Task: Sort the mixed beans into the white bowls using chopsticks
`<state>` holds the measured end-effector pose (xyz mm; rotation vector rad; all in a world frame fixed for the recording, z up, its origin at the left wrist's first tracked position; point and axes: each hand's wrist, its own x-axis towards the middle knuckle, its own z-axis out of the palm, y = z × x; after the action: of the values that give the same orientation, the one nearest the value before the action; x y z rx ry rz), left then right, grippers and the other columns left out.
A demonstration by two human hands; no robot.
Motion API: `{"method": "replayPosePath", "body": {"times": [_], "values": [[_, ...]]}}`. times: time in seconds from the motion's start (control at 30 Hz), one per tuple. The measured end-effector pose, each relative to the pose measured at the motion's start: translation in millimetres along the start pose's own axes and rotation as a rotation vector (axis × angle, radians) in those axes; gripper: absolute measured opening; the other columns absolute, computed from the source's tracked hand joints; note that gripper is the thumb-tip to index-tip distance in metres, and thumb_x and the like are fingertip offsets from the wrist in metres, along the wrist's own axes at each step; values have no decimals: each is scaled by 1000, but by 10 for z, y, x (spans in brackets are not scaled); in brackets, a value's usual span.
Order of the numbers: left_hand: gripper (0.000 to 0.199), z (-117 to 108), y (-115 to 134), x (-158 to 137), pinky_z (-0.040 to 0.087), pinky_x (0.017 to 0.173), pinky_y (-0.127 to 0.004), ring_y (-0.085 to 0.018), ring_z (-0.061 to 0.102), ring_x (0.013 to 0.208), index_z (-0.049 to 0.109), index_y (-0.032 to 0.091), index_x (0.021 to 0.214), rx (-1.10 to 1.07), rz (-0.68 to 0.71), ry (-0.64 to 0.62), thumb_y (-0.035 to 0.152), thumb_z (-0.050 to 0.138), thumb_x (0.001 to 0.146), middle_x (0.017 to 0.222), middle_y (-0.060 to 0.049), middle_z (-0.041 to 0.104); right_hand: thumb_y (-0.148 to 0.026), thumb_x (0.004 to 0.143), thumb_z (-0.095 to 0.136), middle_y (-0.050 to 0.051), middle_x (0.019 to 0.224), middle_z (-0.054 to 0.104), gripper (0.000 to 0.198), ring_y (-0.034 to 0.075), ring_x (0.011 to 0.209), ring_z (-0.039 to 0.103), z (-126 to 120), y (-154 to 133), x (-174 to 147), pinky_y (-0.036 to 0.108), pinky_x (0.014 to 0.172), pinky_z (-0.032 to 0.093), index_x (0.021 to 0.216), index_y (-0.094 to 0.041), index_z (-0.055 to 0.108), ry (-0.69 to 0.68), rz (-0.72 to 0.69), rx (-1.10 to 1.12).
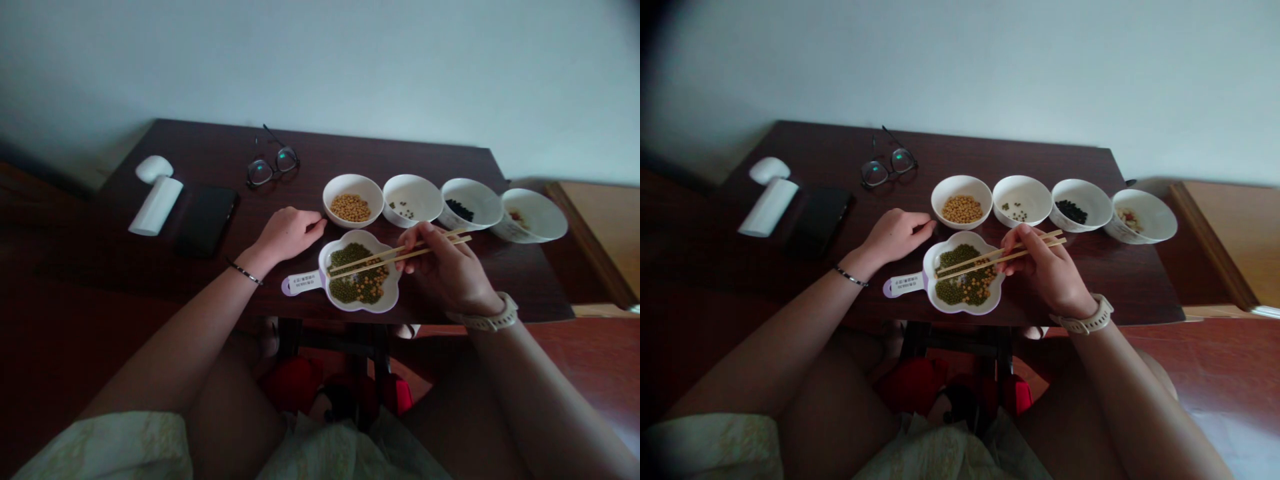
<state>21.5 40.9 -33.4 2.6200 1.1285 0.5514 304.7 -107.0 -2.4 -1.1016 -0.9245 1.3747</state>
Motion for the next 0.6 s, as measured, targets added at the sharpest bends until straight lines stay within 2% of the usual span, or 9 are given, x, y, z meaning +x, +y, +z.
{"method": "replayPosePath", "body": {"times": [0.17, 0.33, 0.6], "values": [[43, 3, 2, 4, 24, 62, -37, -17, 53, 53, 67, 21, 67, -2, 0, 7, 36, 58, 107, 62, -5, 68, -54, 105, 74, 4, 91, 67, 39, 13, 71, 72, 23, 3, 2, 21, 60, 62, 85, -20, 80, -28, 14, -2], [44, 6, -3, 5, 23, 62, -37, -17, 53, 53, 66, 21, 66, -3, 9, 8, 36, 57, 107, 61, -5, 68, -49, 109, 70, 4, 92, 67, 38, 13, 73, 72, 18, 5, -3, 21, 63, 62, 87, -20, 79, -54, 6, 12], [45, 2, 1, -1, 24, 62, -37, -17, 52, 53, 66, 21, 67, -3, 6, 9, 36, 57, 108, 60, -4, 66, -48, 109, 69, 4, 91, 67, 37, 13, 73, 72, 5, 17, 0, 21, 63, 62, 88, -19, 78, -41, 2, 17]]}}
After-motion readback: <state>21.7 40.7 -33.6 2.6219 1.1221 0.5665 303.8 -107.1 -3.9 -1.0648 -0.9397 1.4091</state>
